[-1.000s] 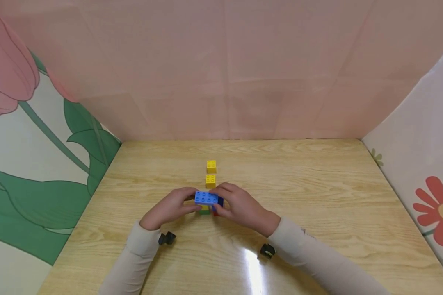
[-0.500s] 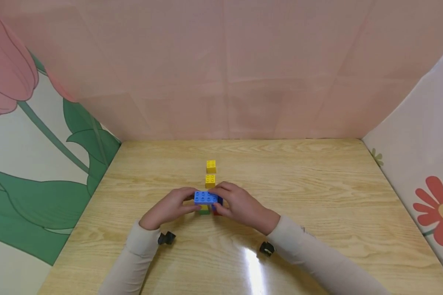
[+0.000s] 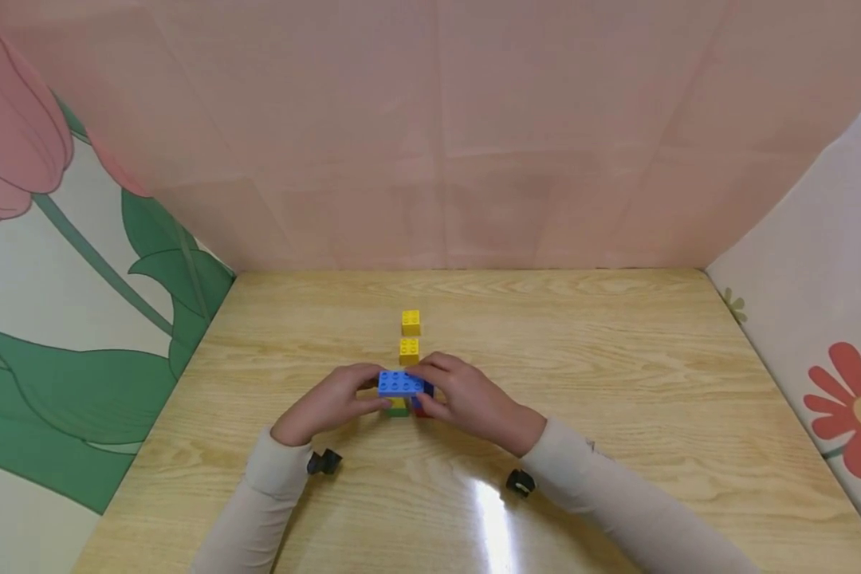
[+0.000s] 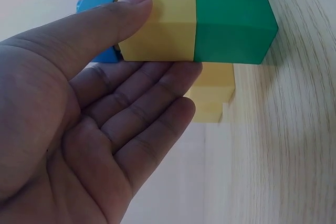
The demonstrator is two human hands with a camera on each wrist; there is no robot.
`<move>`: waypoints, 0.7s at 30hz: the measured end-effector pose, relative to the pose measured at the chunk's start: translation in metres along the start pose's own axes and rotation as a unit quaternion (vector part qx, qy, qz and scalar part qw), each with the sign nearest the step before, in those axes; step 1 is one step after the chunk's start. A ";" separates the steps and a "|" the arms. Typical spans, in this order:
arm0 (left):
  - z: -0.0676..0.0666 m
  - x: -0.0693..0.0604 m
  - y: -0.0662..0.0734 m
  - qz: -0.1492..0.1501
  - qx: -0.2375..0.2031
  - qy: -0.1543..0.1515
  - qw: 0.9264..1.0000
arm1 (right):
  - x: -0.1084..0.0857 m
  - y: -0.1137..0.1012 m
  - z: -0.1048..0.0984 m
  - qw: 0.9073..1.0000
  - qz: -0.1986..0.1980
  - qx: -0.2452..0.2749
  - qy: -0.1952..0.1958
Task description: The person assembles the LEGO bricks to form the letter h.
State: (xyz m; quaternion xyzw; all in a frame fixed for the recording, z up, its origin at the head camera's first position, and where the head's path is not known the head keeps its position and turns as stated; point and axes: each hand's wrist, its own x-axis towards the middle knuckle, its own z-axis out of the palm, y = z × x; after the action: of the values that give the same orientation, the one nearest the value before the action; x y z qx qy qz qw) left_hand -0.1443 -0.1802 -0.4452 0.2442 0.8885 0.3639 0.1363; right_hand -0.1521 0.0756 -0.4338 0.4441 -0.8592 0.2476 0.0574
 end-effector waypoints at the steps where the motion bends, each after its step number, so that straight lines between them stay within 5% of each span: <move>1: 0.000 0.000 0.000 -0.001 0.000 0.001 1.000 | 0.000 0.000 0.000 1.000 -0.003 0.000 0.000; 21: 0.001 0.000 0.000 -0.009 0.011 0.004 1.000 | 0.000 -0.001 -0.003 1.000 -0.024 -0.004 -0.005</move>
State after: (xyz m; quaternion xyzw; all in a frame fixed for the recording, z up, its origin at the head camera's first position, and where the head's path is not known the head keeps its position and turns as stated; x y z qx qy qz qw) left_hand -0.1442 -0.1798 -0.4456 0.2363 0.8952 0.3537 0.1329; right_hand -0.1518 0.0763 -0.4303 0.4657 -0.8494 0.2406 0.0606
